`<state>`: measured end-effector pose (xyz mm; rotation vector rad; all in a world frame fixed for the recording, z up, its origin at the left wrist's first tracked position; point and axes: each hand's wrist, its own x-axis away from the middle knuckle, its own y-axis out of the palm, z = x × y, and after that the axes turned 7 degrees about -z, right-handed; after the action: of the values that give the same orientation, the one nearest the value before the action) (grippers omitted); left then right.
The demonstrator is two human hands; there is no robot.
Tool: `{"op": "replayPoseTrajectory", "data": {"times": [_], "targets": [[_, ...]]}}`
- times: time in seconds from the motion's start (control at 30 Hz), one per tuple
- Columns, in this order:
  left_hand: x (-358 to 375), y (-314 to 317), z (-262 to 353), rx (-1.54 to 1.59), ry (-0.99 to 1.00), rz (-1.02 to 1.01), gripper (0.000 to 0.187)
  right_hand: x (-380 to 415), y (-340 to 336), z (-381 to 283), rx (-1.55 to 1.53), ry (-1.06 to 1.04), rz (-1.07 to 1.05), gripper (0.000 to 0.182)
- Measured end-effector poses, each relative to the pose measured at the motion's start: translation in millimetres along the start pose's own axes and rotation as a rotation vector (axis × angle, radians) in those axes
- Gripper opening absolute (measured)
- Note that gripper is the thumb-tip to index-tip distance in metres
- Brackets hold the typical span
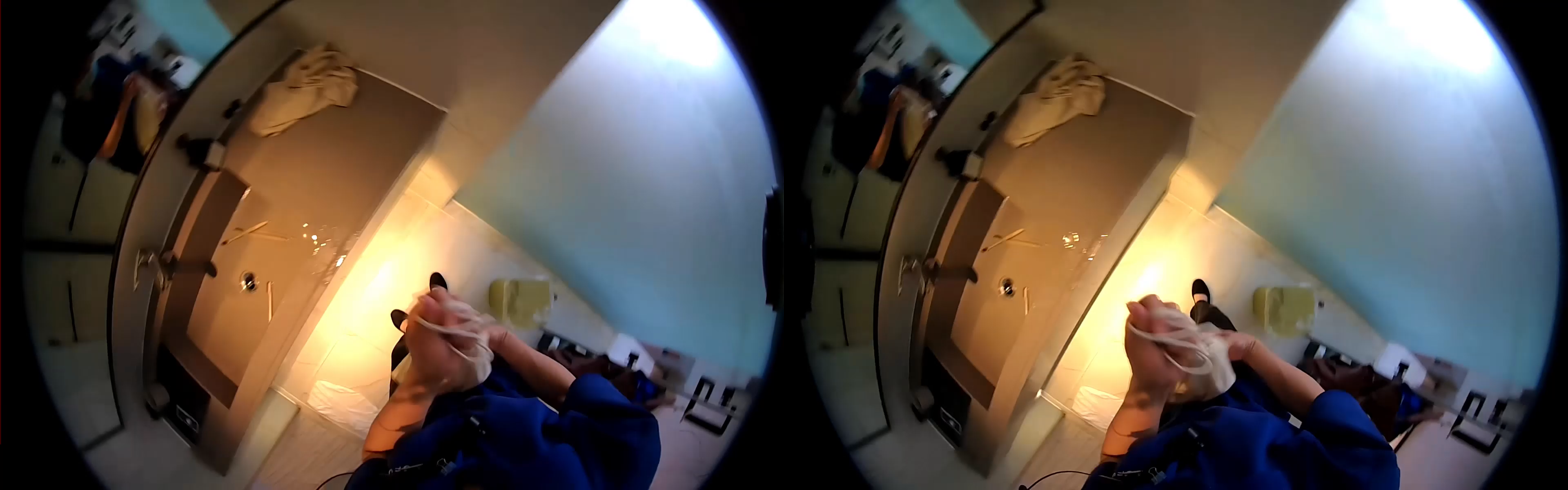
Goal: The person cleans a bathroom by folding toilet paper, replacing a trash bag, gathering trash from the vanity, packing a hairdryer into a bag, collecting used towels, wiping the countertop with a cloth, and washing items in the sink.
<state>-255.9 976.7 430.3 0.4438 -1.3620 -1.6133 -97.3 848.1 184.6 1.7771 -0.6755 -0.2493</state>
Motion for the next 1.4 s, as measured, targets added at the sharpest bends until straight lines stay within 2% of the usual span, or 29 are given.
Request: {"op": "replayPoseTrajectory", "data": {"times": [0.03,0.1,0.17,0.2,0.23,0.3,0.33,0.37,0.4,0.43,0.5,0.57,0.6,0.63,0.67,0.7,0.77,0.8,0.83,0.9,0.93,1.03,1.13,1.2,1.23,1.27,1.3,1.37,1.4], "targets": [[-13.6,-16.6,-2.7,0.22,-0.05,-0.036,0.042,-3.2,11.4,13.4,-0.111,0.01,-0.078,0.073],[-28.9,-49.6,-25.2,0.472,0.047,0.024,0.04,-16.1,30.5,37.2,-0.039,0.072,-0.196,0.085],[-32.0,-72.1,-48.8,0.444,0.024,-0.008,0.04,-30.1,35.6,63.4,0.399,0.025,-0.084,0.084],[-31.0,-78.6,-61.1,0.399,-0.015,0.017,0.041,-38.8,40.6,66.4,0.5,-0.159,0.091,0.075],[-28.7,-76.1,-72.4,0.113,-0.058,0.134,0.042,-46.8,33.9,70.1,0.544,-0.249,0.216,0.068],[-32.9,-94.4,-89.5,-0.061,-0.148,0.186,0.043,-66.7,-2.9,81.5,0.589,-0.333,0.421,0.057],[-44.0,-111.6,-96.3,-0.29,-0.04,0.213,0.04,-78.9,-35.1,87.0,0.59,-0.332,0.489,0.053],[-52.8,-135.2,-89.6,-0.264,-0.034,0.258,0.026,-84.4,-59.2,84.8,0.6,-0.329,0.548,0.049],[-69.9,-167.6,-81.6,-0.396,0.018,0.371,0.021,-83.4,-79.7,72.1,0.541,-0.283,0.577,0.042],[-85.1,-203.3,-73.3,-0.524,0.083,0.49,0.026,-82.3,-102.4,56.0,0.491,-0.228,0.596,0.036],[-88.6,-269.9,-55.4,-0.705,0.029,0.746,0.046,-94.7,-145.6,21.0,0.443,-0.222,0.67,0.032],[-52.2,-353.9,-63.8,-0.985,0.061,0.851,0.056,-117.5,-194.8,-21.9,0.554,0.112,0.721,0.031],[-29.8,-372.6,-71.7,-1.214,-0.041,0.879,0.049,-133.9,-239.6,-30.6,0.514,-0.017,0.617,0.027],[1.1,-404.1,-91.0,-1.185,-0.098,0.968,0.038,-155.0,-283.3,-35.1,0.445,-0.123,0.508,0.024],[24.1,-411.4,-102.0,-1.266,-0.234,0.94,0.032,-170.5,-273.4,-73.7,0.58,-0.057,0.569,0.017],[48.0,-421.5,-119.7,-1.349,-0.28,0.921,0.033,-186.1,-344.5,-86.0,0.829,0.017,0.45,0.018],[87.1,-439.2,-160.4,-1.454,-0.482,0.926,0.052,-224.3,-384.0,-150.8,0.784,0.038,0.63,0.017],[98.4,-434.2,-163.7,-1.331,-0.695,0.919,0.069,-246.7,-395.5,-178.7,0.712,0.007,0.725,0.017],[121.1,-456.5,-201.6,-1.301,-0.584,0.899,0.085,-266.1,-406.6,-200.0,0.662,-0.031,0.795,0.017],[131.1,-451.1,-223.4,-1.084,-0.511,0.993,0.095,-298.7,-425.6,-226.7,0.581,-0.12,0.898,0.016],[133.9,-447.0,-226.8,-1.032,-0.574,1.042,0.1,-314.3,-422.6,-228.0,0.562,-0.146,0.917,0.016],[156.0,-451.7,-243.7,-1.004,-0.417,1.233,0.1,-339.8,-420.3,-218.7,0.58,-0.197,0.989,0.016],[195.2,-459.9,-249.6,-0.931,-0.442,1.362,0.095,-344.1,-384.2,-163.5,0.683,-0.187,1.043,0.016],[217.8,-463.4,-248.1,-0.853,-0.552,1.436,0.091,-335.4,-372.8,-108.2,0.788,-0.031,1.013,0.016],[235.1,-467.9,-247.9,-0.788,-0.618,1.465,0.089,-323.9,-370.4,-73.9,0.847,0.136,0.968,0.016],[256.0,-478.9,-254.4,-0.703,-0.611,1.486,0.083,-302.1,-396.8,-57.7,0.963,0.48,0.597,0.008],[281.2,-498.3,-269.4,-0.687,-0.55,1.505,0.075,-293.4,-375.6,-18.7,1.036,0.577,0.703,0.003],[322.1,-534.3,-289.0,-0.497,-0.417,1.569,0.064,-271.5,-364.1,59.0,1.351,0.891,0.761,0.014],[351.1,-557.3,-297.1,-0.45,-0.367,1.591,0.055,-266.2,-362.5,98.0,1.459,1.023,0.683,0.017]]}}
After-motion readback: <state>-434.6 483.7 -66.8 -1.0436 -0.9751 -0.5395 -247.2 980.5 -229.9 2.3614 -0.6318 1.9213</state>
